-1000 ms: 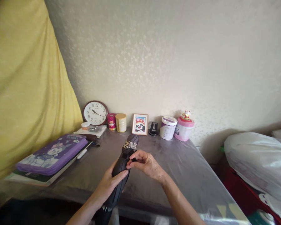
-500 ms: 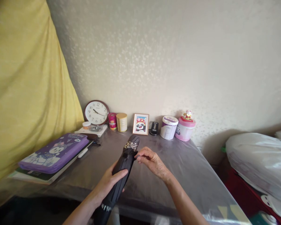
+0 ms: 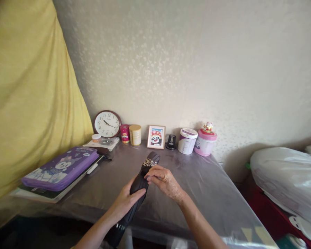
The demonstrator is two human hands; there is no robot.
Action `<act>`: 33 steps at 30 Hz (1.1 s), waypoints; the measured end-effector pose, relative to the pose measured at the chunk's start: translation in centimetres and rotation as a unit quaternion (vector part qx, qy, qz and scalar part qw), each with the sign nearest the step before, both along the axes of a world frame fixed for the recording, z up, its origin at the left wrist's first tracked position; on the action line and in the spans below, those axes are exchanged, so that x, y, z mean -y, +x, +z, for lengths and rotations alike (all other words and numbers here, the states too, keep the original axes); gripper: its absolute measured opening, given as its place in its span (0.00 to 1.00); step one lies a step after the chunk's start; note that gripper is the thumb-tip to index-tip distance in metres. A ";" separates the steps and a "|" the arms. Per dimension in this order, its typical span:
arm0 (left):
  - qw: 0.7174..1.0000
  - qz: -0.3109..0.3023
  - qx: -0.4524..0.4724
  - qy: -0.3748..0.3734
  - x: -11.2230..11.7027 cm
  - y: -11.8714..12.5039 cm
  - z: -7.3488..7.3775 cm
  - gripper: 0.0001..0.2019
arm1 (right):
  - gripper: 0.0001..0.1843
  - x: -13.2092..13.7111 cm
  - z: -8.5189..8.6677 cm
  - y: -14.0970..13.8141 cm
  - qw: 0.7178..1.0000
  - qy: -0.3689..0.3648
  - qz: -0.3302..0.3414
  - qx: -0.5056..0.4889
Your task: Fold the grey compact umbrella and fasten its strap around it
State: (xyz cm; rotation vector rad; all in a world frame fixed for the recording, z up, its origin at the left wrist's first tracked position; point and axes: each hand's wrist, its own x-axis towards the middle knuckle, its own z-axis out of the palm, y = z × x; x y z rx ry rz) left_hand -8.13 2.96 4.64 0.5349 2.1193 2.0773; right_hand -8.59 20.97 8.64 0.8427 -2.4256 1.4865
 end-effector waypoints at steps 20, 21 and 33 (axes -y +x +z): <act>0.968 0.072 -0.100 -0.220 -0.3 0.9 -1.4 0.32 | 0.11 1.3 -1.9 -0.7 0.978 -0.027 -0.181 0.098; 0.965 0.074 -0.106 -0.228 -0.4 0.9 -1.3 0.32 | 0.11 1.2 -1.8 -0.6 0.976 -0.016 -0.194 0.092; 0.922 0.071 -0.177 -0.336 -2.4 0.3 -1.0 0.32 | 0.08 -3.0 -0.4 -0.5 0.964 0.080 -0.243 -0.075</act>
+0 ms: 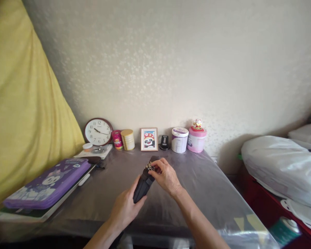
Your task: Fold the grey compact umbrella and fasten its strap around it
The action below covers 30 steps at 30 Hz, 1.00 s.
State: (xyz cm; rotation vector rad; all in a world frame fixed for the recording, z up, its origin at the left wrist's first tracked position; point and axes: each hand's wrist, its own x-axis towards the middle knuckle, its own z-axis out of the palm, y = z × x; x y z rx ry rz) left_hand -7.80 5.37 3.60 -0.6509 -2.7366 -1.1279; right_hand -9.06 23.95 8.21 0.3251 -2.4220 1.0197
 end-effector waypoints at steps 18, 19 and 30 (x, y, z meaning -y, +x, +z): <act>0.990 -0.126 0.037 -0.056 -4.2 -1.0 0.4 0.33 | 0.09 -7.6 -1.5 2.1 0.985 0.163 0.033 -0.039; 0.988 -0.135 0.033 -0.060 -4.3 -0.9 0.3 0.33 | 0.06 -7.7 -1.6 2.0 0.985 0.168 0.027 -0.039; 0.983 -0.167 0.075 -0.006 -4.8 0.1 1.6 0.28 | 0.20 -9.3 -2.4 1.6 0.963 -0.226 -0.061 0.136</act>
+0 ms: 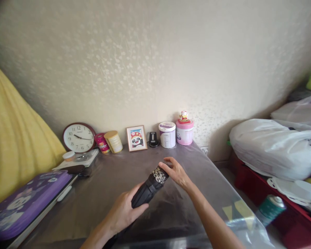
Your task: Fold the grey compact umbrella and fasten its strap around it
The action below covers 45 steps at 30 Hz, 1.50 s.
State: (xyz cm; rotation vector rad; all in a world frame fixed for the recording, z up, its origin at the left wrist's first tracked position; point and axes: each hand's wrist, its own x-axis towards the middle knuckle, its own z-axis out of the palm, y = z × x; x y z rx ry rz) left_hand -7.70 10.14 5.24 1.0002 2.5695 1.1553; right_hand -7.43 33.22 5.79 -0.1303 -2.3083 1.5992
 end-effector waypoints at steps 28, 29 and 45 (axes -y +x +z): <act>0.903 0.021 0.381 0.199 1.3 1.4 0.3 0.22 | 0.21 9.8 -0.2 -2.2 0.892 -0.447 -0.063 0.001; 0.910 0.027 0.366 0.195 1.3 1.6 0.5 0.23 | 0.20 10.0 0.0 -2.3 0.888 -0.454 -0.073 0.000; 0.893 0.005 0.393 0.220 1.4 2.5 0.3 0.41 | 0.17 7.4 2.0 -2.4 0.871 -0.486 -0.066 -0.010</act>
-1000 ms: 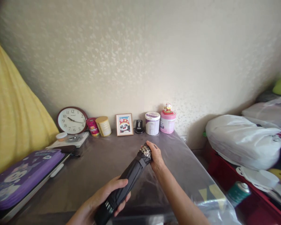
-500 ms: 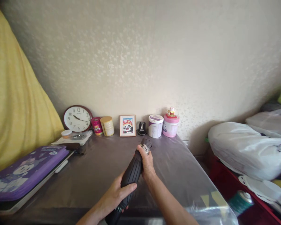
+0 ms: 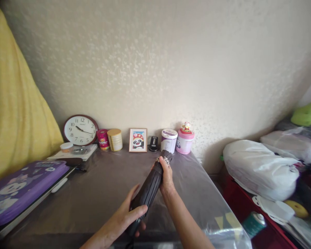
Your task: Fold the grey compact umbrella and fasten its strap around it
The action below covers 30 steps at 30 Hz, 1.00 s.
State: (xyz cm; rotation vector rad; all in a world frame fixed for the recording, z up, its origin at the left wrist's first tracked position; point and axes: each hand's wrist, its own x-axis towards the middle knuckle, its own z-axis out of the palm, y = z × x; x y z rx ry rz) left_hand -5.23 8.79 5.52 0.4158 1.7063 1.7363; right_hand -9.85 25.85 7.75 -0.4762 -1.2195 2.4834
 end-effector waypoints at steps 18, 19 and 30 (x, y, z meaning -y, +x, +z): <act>0.932 0.158 -0.306 -0.115 0.6 -2.2 -1.6 0.29 | 0.22 -0.7 -0.3 -0.1 0.974 0.224 -0.006 0.041; 0.928 0.166 -0.309 -0.126 0.8 -2.4 -1.7 0.29 | 0.22 -0.7 -0.3 0.0 0.967 0.248 -0.012 0.053; 0.892 0.198 -0.361 -0.186 1.1 -2.8 -2.5 0.29 | 0.18 0.4 -0.8 -0.4 0.937 0.346 0.008 0.037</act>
